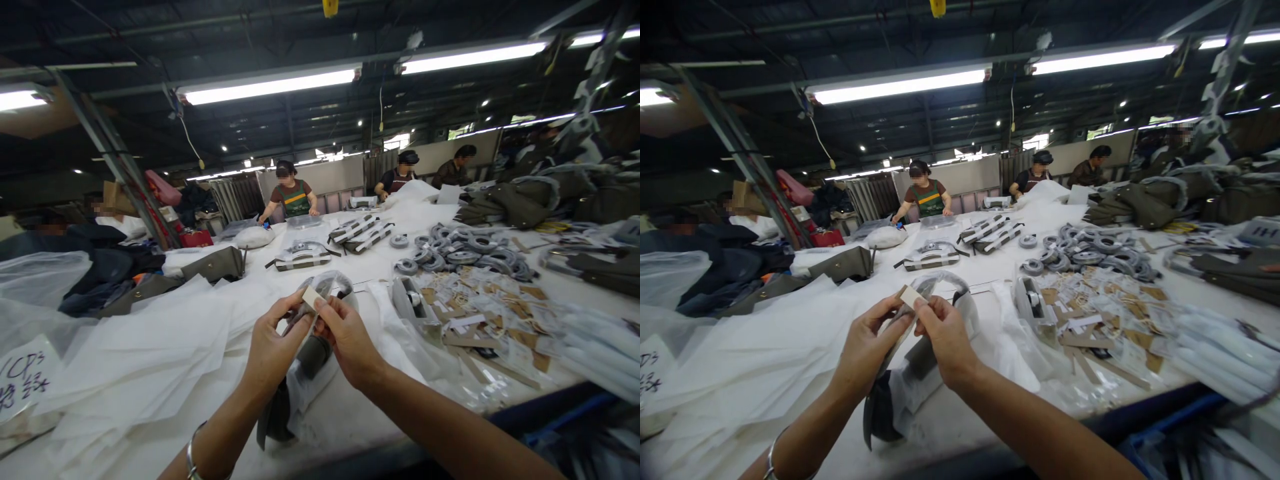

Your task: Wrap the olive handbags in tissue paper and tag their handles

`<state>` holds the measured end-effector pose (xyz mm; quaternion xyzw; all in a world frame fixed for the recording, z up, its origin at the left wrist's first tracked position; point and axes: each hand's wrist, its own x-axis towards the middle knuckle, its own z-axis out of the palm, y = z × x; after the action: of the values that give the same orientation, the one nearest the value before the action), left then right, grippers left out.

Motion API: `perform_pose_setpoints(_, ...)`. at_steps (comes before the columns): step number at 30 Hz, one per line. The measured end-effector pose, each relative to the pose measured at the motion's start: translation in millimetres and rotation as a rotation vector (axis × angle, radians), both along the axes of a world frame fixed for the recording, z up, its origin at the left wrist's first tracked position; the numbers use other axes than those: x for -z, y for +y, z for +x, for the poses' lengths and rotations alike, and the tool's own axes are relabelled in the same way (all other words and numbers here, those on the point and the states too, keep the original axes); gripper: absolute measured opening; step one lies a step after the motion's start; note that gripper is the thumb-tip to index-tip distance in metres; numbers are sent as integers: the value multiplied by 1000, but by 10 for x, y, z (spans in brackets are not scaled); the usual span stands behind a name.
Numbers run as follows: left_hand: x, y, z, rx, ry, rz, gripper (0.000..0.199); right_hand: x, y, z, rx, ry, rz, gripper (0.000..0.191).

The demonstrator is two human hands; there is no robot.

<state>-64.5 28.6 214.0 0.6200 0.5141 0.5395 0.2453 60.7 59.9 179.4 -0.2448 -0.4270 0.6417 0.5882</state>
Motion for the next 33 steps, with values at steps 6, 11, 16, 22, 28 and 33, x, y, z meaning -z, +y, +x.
perform_pose_setpoints(6,-144,2,-19,-107,171,51,27,20,-6,30,28,-59,26,38)
perform_pose_setpoints(11,-156,-3,-19,-177,303,165,21,31,3,18,22,-58,26,38)
perform_pose_setpoints(16,-94,-32,-31,-186,346,294,17,10,8,9,0,-24,12,37)
perform_pose_setpoints(22,-7,-26,-92,-251,862,865,26,-61,6,-5,-43,53,-19,37)
perform_pose_setpoints(28,78,-104,-108,-229,1080,877,40,-86,-40,83,-145,139,-22,33)
perform_pose_setpoints(33,123,-111,-77,-197,944,794,39,-43,-25,116,-132,82,32,31)
